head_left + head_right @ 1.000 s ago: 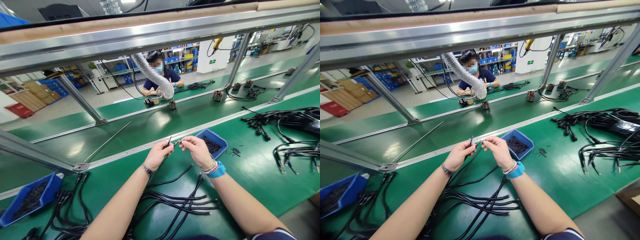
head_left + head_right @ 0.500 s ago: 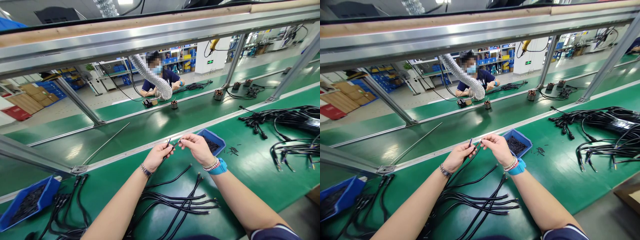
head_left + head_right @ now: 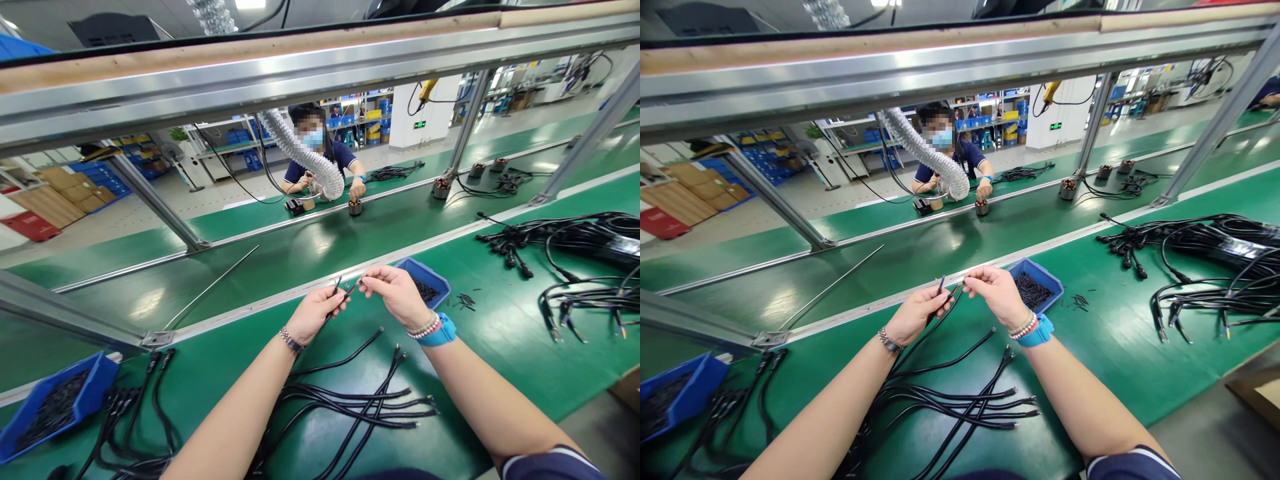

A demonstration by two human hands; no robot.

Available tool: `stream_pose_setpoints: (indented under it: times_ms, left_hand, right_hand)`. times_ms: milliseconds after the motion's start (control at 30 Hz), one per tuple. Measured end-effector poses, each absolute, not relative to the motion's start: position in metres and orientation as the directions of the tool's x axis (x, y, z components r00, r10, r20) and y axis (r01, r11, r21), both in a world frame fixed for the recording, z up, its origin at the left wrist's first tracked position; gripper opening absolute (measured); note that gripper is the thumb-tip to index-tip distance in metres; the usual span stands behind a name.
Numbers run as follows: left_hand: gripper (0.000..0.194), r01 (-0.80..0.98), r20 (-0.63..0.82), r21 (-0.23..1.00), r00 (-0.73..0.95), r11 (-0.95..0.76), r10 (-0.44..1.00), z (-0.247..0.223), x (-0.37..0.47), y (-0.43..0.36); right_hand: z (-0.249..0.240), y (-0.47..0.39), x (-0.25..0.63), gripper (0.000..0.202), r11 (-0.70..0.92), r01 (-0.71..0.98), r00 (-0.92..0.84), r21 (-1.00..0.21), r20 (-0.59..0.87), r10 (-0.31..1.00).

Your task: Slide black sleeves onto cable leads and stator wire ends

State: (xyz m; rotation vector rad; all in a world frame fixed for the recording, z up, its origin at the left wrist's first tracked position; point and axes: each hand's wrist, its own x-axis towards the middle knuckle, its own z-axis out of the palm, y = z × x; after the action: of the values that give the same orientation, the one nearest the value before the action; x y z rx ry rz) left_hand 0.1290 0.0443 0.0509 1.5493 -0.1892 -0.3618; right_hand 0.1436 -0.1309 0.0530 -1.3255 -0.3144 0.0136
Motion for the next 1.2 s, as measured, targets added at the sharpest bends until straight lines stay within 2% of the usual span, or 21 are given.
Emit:
stream_pose_setpoints:
  times_ms: [567, 967, 1100, 1200]
  left_hand:
    - [0.025, 0.123, -0.124, 0.992, 0.929, -0.024, -0.350, 0.052, 0.127, 0.043]
    - [0.022, 0.095, -0.069, 0.993, 0.950, 0.071, -0.304, 0.050, 0.128, 0.044]
    - [0.026, 0.081, -0.054, 0.991, 0.972, 0.111, -0.228, 0.050, 0.129, 0.043]
    - [0.027, 0.081, -0.060, 0.989, 0.984, 0.125, -0.168, 0.050, 0.129, 0.043]
  right_hand:
    - [0.056, -0.133, 0.143, 0.011, 0.199, 0.153, 0.944, -0.968, 0.202, 0.261]
    - [0.050, -0.126, 0.142, 0.014, 0.207, 0.120, 0.950, -0.971, 0.173, 0.261]
    - [0.048, -0.122, 0.140, 0.013, 0.210, 0.126, 0.946, -0.970, 0.181, 0.270]
    - [0.045, -0.119, 0.138, 0.012, 0.209, 0.134, 0.962, -0.969, 0.178, 0.209]
